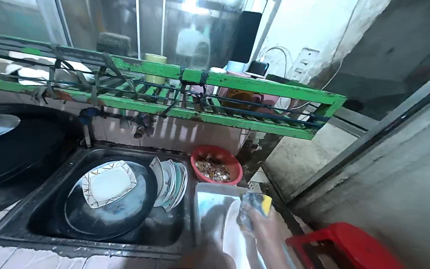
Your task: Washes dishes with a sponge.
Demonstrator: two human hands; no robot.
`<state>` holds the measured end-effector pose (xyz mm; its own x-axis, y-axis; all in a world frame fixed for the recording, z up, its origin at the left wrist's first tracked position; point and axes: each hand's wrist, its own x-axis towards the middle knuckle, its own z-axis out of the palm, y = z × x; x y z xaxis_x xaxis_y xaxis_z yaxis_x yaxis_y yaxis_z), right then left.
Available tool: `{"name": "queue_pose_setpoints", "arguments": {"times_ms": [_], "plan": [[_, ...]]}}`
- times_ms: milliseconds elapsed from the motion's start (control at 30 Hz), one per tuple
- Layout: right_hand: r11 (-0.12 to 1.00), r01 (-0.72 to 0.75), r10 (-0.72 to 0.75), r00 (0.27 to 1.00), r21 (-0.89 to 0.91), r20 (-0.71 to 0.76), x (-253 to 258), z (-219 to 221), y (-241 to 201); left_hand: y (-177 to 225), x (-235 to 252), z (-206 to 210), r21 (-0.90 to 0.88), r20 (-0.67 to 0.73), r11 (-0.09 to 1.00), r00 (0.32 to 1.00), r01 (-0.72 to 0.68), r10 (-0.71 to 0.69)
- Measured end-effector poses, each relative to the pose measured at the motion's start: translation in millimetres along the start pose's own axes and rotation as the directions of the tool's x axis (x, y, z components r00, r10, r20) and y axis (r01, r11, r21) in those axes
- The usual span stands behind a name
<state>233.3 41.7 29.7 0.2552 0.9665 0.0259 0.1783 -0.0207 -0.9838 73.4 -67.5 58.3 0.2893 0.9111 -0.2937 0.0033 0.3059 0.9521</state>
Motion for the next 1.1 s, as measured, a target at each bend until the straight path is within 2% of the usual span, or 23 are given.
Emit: {"name": "queue_pose_setpoints", "arguments": {"times_ms": [67, 133, 200, 233, 267, 333, 400, 500, 533, 600, 633, 700, 733, 800, 900, 967, 1033, 1067, 1100], "plan": [[0.999, 0.029, -0.029, 0.999, -0.024, 0.036, -7, -6, -6, 1, 3, 0, -0.138, 0.072, 0.99, 0.997, 0.004, 0.006], [0.972, 0.234, -0.232, 0.954, 0.014, 0.191, -44, -5, -28, 4, 8, -2, -0.223, 0.104, 0.969, 0.991, 0.109, -0.087], [0.888, 0.442, -0.46, 0.836, 0.129, 0.301, -61, 1, -33, 8, 13, -8, -0.108, 0.119, 0.979, 0.98, 0.174, -0.161], [0.877, 0.454, -0.481, 0.829, 0.159, 0.285, -59, 3, -29, 11, 12, -9, -0.005, 0.103, 0.986, 0.981, 0.168, -0.167], [0.905, 0.4, -0.423, 0.876, 0.143, 0.232, -50, 4, -23, 12, 10, -9, 0.081, 0.075, 0.986, 0.986, 0.143, -0.149], [0.984, 0.175, -0.178, 0.98, 0.042, 0.093, -20, 1, -16, 10, 5, -4, 0.14, -0.009, 0.982, 0.992, 0.129, -0.129], [0.999, 0.03, -0.03, 0.999, -0.014, 0.018, 4, -7, -10, 7, 1, -1, 0.016, -0.022, 0.993, 0.993, 0.114, -0.113], [0.986, 0.164, -0.159, 0.979, -0.034, 0.125, -31, -7, -32, 5, 1, -4, -0.262, 0.093, 0.962, 0.994, 0.08, -0.057], [0.969, 0.245, -0.237, 0.952, -0.016, 0.194, -47, -4, -38, 8, 2, -5, -0.285, 0.105, 0.951, 0.99, 0.12, -0.094], [0.928, 0.372, -0.363, 0.891, 0.019, 0.272, -59, 2, -35, 15, 6, -6, -0.218, 0.085, 0.954, 0.978, 0.204, -0.19], [0.934, 0.356, -0.351, 0.905, 0.026, 0.242, -54, 4, -27, 18, 6, -4, -0.185, 0.053, 0.959, 0.977, 0.213, -0.207], [0.979, 0.203, -0.204, 0.976, 0.027, 0.08, -28, 3, -8, 14, 8, 2, -0.181, -0.06, 0.968, 0.98, 0.176, -0.19], [0.99, 0.137, -0.138, 0.99, 0.031, 0.016, -16, 2, -2, 10, 9, 5, -0.227, -0.104, 0.965, 0.982, 0.13, -0.157], [0.994, 0.101, -0.101, 0.995, 0.048, 0.0, -16, 6, 2, 5, 16, 11, -0.342, -0.217, 0.94, 0.973, -0.004, -0.074], [0.973, 0.229, -0.231, 0.952, 0.032, 0.199, -60, 18, -1, 14, 25, 4, -0.319, -0.401, 0.908, 0.907, -0.273, 0.132], [0.934, 0.357, -0.327, 0.866, -0.009, 0.379, -75, 13, 2, 23, 30, -18, -0.31, -0.51, 0.864, 0.837, -0.396, 0.2], [0.842, 0.519, -0.401, 0.785, -0.148, 0.473, -55, 1, 17, 36, 25, -40, -0.353, -0.561, 0.871, 0.822, -0.341, 0.095], [0.787, 0.56, -0.41, 0.789, -0.26, 0.458, -39, -4, 24, 38, 21, -45, -0.362, -0.554, 0.884, 0.831, -0.295, 0.05], [0.759, 0.539, -0.387, 0.824, -0.364, 0.414, -24, -7, 28, 37, 17, -46, -0.363, -0.52, 0.893, 0.853, -0.265, 0.042]]}}
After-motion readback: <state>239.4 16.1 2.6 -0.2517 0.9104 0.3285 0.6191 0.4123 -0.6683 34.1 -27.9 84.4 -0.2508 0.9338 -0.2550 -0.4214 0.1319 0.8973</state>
